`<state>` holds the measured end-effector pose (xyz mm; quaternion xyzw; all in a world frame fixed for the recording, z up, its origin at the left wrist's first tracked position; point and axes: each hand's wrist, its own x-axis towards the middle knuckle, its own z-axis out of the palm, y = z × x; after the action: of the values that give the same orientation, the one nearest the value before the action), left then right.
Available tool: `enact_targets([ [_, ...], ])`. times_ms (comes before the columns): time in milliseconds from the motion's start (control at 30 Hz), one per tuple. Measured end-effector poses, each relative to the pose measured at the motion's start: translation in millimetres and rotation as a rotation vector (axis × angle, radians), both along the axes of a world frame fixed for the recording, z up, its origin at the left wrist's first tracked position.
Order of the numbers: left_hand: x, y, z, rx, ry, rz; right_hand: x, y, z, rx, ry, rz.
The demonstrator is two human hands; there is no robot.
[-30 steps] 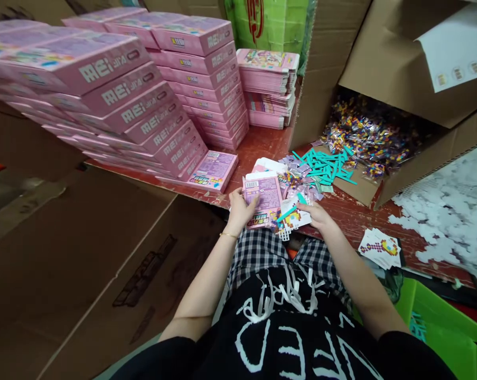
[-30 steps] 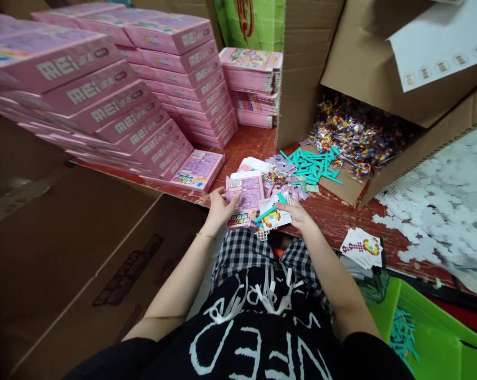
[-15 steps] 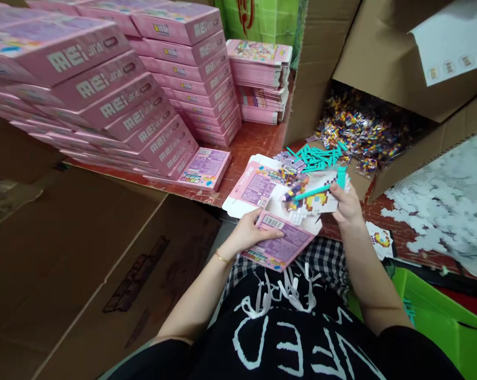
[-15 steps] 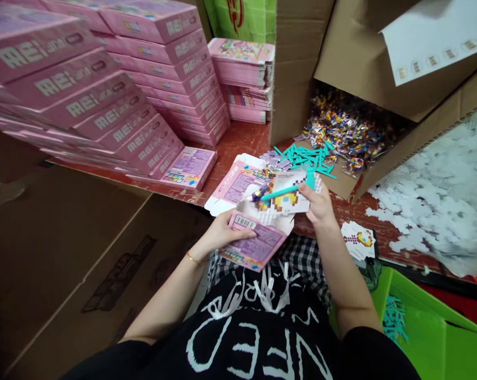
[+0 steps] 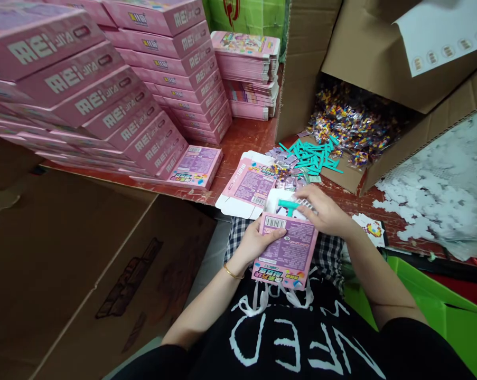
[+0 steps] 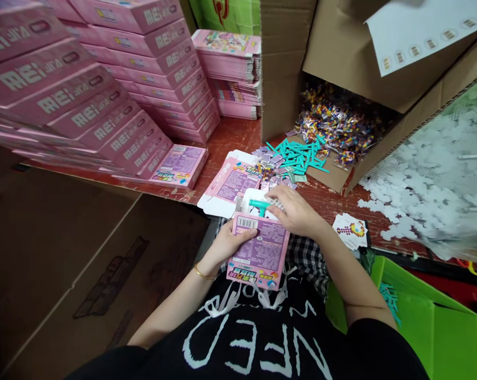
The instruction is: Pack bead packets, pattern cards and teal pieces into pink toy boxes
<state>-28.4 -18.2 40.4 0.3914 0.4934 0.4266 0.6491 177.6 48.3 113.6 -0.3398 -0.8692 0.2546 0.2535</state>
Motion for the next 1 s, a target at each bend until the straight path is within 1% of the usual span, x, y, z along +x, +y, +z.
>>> enact_targets([
  [100, -1, -6, -6.9, -0.027, -0.034, 0.014, 4, -3, 0.0, -0.042, -0.080, 0.200],
  [133, -2, -9, -9.0, -0.038, -0.040, 0.020, 6, -4, -2.8, -0.049, -0.081, 0.235],
  [167, -3, -10, -11.0, -0.051, -0.048, 0.031, 8, -6, -7.2, -0.040, -0.069, 0.230],
  [200, -3, -12, -12.9, -0.065, -0.058, 0.044, 9, -9, -12.9, -0.010, -0.046, 0.174],
  [267, -4, -15, -16.0, -0.086, -0.073, 0.048, 8, -18, -25.9, 0.081, 0.003, -0.014],
  [300, -3, -16, -17.2, -0.085, -0.059, 0.040, 5, -22, -31.8, 0.120, 0.008, -0.099],
  [333, -3, -18, -18.3, -0.074, -0.024, 0.031, 2, -27, -36.5, 0.144, -0.004, -0.151],
  [367, -2, -19, -19.1, -0.050, 0.025, 0.024, -2, -31, -39.3, 0.146, -0.030, -0.160],
  [467, 0, -21, -20.4, 0.094, 0.172, 0.069, -9, -35, -38.6, 0.076, -0.120, -0.059],
  [500, 1, -21, -20.5, 0.153, 0.185, 0.087, -10, -34, -37.2, 0.060, -0.124, -0.043],
  [533, 1, -20, -20.5, 0.209, 0.180, 0.098, -9, -32, -36.8, 0.058, -0.105, -0.058],
  [567, 0, -19, -20.3, 0.262, 0.170, 0.103, -8, -31, -38.3, 0.064, -0.055, -0.114],
  [633, -4, -15, -19.9, 0.336, 0.179, 0.101, -6, -31, -48.8, 0.062, 0.131, -0.325],
  [667, -6, -12, -19.7, 0.351, 0.200, 0.095, -6, -33, -57.9, 0.025, 0.247, -0.431],
  [700, -9, -9, -19.7, 0.351, 0.225, 0.082, -6, -36, -68.9, -0.052, 0.355, -0.501],
  [733, -11, -6, -19.9, 0.340, 0.248, 0.069, -6, -40, -80.9, -0.165, 0.440, -0.524],
  [800, -13, 1, -21.1, 0.313, 0.265, 0.044, -9, -47, -103.0, -0.436, 0.537, -0.459],
  [833, -13, 3, -22.1, 0.297, 0.245, 0.039, -10, -50, -111.1, -0.547, 0.561, -0.414],
  [867, -12, 6, -23.4, 0.279, 0.201, 0.049, -12, -51, -116.5, -0.620, 0.580, -0.381],
  [900, -10, 8, -24.9, 0.260, 0.136, 0.079, -14, -52, -118.9, -0.645, 0.603, -0.367],
  [933, -9, 10, -26.4, 0.240, 0.060, 0.126, -16, -51, -118.5, -0.628, 0.630, -0.366],
  [1000, -7, 10, -29.1, 0.214, -0.079, 0.236, -21, -47, -111.1, -0.534, 0.670, -0.382],
])
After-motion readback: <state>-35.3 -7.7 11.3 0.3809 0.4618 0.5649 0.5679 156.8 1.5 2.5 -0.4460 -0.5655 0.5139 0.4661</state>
